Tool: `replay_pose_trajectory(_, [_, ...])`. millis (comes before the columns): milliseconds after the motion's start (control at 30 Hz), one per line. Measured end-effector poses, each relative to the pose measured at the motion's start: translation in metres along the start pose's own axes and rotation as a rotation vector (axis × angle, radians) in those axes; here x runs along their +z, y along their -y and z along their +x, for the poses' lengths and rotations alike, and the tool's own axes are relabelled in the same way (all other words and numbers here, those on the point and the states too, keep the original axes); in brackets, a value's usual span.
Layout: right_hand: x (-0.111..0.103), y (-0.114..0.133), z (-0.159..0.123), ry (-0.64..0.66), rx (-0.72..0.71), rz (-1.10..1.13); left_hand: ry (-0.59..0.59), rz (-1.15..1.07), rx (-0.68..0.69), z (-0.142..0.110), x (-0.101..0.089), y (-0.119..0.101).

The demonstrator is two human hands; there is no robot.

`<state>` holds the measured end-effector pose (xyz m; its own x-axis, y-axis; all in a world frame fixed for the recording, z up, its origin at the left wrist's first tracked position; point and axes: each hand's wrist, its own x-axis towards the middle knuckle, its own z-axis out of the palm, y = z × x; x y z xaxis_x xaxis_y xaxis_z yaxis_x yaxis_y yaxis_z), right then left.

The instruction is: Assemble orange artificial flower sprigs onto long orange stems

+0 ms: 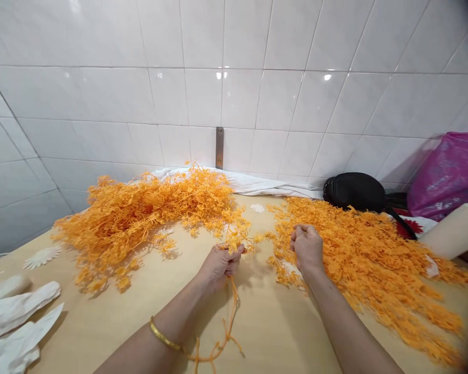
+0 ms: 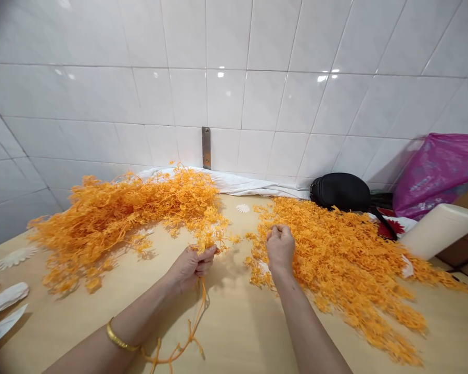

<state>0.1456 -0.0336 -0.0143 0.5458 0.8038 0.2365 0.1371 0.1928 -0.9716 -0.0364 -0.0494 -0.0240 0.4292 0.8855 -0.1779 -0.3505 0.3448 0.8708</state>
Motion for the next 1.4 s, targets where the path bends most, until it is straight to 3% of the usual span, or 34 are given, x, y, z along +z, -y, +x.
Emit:
replay_pose_trajectory(100, [0.004,0.007,-0.007,0.094,0.117,0.088,0.002,0.05,0.031,0.001,-0.001,0.001])
replay_pose_trajectory(267, [0.018,0.018,-0.032,0.552,0.292,0.149,-0.012,0.106,0.074,0.002,0.001,0.003])
replay_pose_trajectory(333, [0.02,0.016,-0.034,0.632,0.271,0.152,-0.008,0.107,0.067,0.002,0.0,0.003])
replay_pose_trajectory(400, [0.018,0.01,-0.03,0.511,0.24,0.197,0.001,0.104,0.045,0.002,-0.002,0.003])
replay_pose_trajectory(533, [0.002,0.001,-0.006,0.039,0.201,0.28,0.012,0.054,-0.027,0.0,-0.006,0.002])
replay_pose_trajectory(633, [-0.009,0.001,0.005,-0.067,0.193,0.303,0.035,0.019,-0.086,0.0,-0.008,0.001])
replay_pose_trajectory(733, [-0.009,0.004,0.005,-0.004,0.227,0.3,0.049,0.026,-0.105,0.001,-0.009,-0.001])
replay_pose_trajectory(1033, [0.011,0.009,-0.02,0.546,0.238,0.306,0.09,0.086,-0.131,0.003,-0.011,0.001])
replay_pose_trajectory(1100, [0.016,0.007,-0.023,0.588,0.202,0.29,0.101,0.095,-0.138,0.003,-0.01,0.002])
replay_pose_trajectory(1167, [0.019,0.004,-0.023,0.485,0.152,0.298,0.108,0.091,-0.156,0.003,-0.011,0.002])
replay_pose_trajectory(1267, [0.017,0.0,-0.014,0.212,0.106,0.323,0.104,0.068,-0.182,0.004,-0.013,0.0])
replay_pose_trajectory(1400, [-0.002,0.004,0.004,-0.098,0.142,0.356,0.095,0.029,-0.209,0.005,-0.017,-0.002])
